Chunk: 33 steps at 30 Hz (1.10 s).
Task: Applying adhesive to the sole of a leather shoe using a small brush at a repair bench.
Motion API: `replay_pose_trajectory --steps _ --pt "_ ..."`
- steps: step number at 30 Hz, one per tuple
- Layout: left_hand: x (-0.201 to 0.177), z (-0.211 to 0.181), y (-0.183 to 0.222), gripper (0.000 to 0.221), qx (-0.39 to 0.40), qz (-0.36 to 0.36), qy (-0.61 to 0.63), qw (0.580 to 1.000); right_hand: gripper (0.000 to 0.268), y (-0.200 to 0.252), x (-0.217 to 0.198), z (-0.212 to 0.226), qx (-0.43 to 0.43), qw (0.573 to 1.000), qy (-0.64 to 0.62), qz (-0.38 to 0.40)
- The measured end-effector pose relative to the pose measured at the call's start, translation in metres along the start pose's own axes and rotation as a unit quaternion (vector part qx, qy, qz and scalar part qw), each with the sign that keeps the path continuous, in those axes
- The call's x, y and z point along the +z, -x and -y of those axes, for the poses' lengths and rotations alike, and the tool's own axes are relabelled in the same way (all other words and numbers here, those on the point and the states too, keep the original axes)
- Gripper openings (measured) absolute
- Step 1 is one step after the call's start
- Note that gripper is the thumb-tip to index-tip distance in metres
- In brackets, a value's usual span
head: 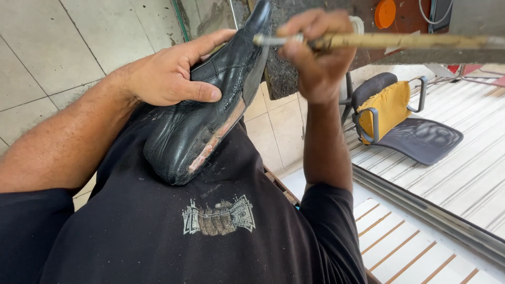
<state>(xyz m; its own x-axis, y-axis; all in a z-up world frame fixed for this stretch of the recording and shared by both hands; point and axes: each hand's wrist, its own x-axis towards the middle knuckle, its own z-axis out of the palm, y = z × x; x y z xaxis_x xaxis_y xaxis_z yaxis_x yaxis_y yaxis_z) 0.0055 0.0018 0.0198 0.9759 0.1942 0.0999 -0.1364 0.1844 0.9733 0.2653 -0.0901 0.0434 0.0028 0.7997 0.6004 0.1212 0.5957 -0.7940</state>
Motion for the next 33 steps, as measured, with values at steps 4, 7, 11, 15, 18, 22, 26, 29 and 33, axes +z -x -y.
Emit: replay_pose_trajectory --steps 4,7,11,15,18,22,26,29,33 --pt "0.001 0.003 0.005 0.091 -0.015 -0.004 0.015 1.0 0.024 0.006 0.013 0.012 0.031 0.991 -0.105 0.074" --pt "0.0 0.001 0.002 0.091 -0.016 -0.002 0.005 1.0 0.022 0.001 0.007 0.007 0.012 0.999 -0.037 0.035" --pt "-0.002 0.008 0.007 0.094 -0.027 -0.008 -0.022 0.999 0.022 0.01 0.019 0.013 -0.015 0.999 0.009 0.04" --pt "-0.001 0.005 0.006 0.091 -0.013 -0.006 -0.02 1.0 0.02 0.003 0.01 0.007 -0.001 0.999 -0.008 0.049" --pt "0.0 0.001 0.004 0.091 -0.01 -0.007 0.007 1.0 0.033 0.002 0.002 -0.006 0.005 0.995 0.085 -0.042" --pt "-0.002 0.003 0.007 0.091 -0.012 -0.008 0.016 1.0 0.023 0.014 0.022 0.007 0.006 1.0 0.017 -0.008" --pt "-0.005 0.012 0.006 0.088 0.029 -0.009 -0.009 1.0 0.027 0.01 0.004 0.0 0.06 0.998 0.016 -0.027" --pt "-0.004 0.026 0.007 0.09 0.044 -0.012 0.031 0.998 0.032 0.018 0.012 -0.009 0.052 0.986 0.095 -0.123" --pt "-0.006 0.049 0.019 0.095 -0.018 -0.034 0.088 0.995 0.024 0.039 0.015 0.001 0.096 0.988 -0.118 0.031"
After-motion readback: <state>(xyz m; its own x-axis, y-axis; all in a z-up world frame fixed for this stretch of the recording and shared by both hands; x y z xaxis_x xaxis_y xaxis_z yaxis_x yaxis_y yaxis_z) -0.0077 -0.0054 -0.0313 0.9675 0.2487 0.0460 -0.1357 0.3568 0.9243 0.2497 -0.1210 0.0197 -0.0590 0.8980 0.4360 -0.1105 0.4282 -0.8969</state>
